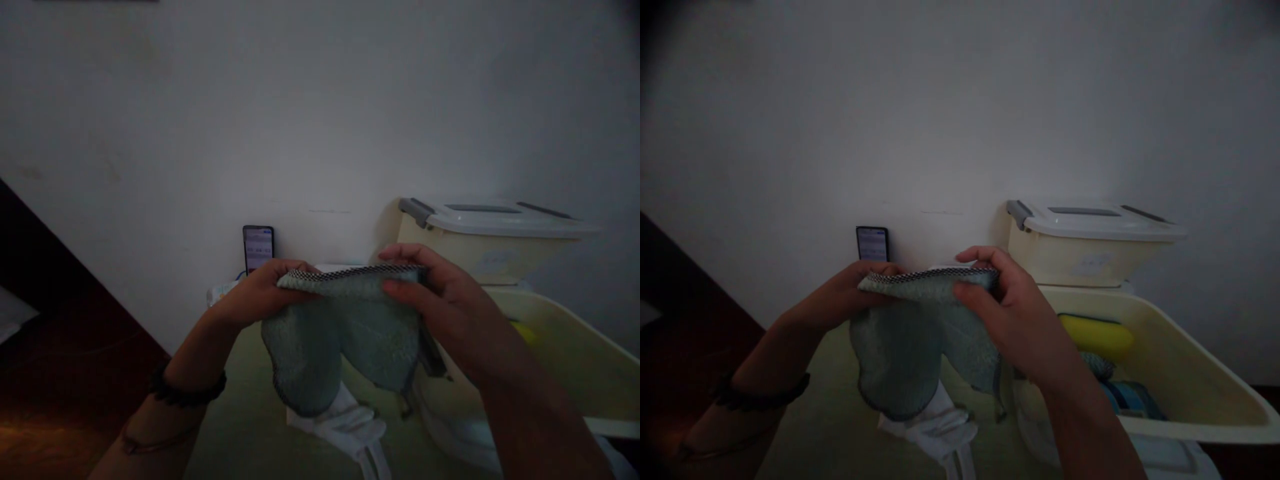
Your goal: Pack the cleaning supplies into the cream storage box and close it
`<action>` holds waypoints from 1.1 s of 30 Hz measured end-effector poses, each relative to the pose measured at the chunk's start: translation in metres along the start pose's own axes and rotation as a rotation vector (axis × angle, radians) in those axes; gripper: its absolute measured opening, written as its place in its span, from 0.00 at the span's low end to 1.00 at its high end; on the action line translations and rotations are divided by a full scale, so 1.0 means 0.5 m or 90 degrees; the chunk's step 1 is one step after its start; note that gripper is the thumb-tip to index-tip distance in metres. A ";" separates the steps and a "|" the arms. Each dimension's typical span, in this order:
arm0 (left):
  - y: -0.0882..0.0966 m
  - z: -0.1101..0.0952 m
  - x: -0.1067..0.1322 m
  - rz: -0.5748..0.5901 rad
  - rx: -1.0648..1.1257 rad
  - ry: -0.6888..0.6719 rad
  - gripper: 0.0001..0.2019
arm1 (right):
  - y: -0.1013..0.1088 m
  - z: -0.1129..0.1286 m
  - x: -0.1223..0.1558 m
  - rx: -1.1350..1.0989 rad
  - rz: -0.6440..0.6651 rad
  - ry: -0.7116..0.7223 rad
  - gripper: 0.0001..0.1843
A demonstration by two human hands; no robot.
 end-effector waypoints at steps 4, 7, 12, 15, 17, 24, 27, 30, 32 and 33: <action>0.001 -0.005 0.007 0.003 0.024 -0.017 0.10 | -0.005 0.014 0.008 0.090 0.029 0.016 0.09; 0.009 0.002 0.009 -0.012 0.031 0.012 0.12 | 0.026 0.021 0.008 0.046 -0.023 0.026 0.09; 0.019 0.004 0.010 0.001 0.074 0.032 0.11 | 0.093 0.050 0.010 0.003 -0.164 0.101 0.06; 0.018 0.019 0.013 0.041 0.053 0.052 0.10 | 0.093 0.053 0.006 -0.005 -0.163 0.119 0.08; 0.020 0.032 0.015 0.051 0.058 0.060 0.10 | 0.088 0.045 0.003 -0.022 -0.154 0.114 0.09; 0.053 0.043 0.013 -0.034 0.210 0.011 0.16 | 0.069 0.028 -0.001 0.005 -0.107 0.082 0.11; 0.076 0.032 0.011 -0.111 0.287 -0.019 0.15 | 0.074 0.038 0.000 0.058 -0.129 0.115 0.16; 0.098 0.027 0.012 -0.193 0.318 -0.038 0.14 | 0.074 0.042 -0.001 0.092 -0.131 0.137 0.19; 0.108 0.029 0.012 -0.233 0.314 -0.037 0.12 | 0.069 0.036 -0.003 0.113 -0.111 0.125 0.20; 0.112 0.030 0.012 -0.249 0.308 -0.036 0.11 | 0.065 0.034 -0.004 0.126 -0.100 0.118 0.19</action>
Point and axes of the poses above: each hand's wrist, its own x-axis away from the middle knuckle, its own y-axis out of the back of the hand, z = x × y, the point moved 10 cm from there along -x, towards the middle knuckle, and after that the axes turned 11 degrees about -x, right-handed, at the moved point
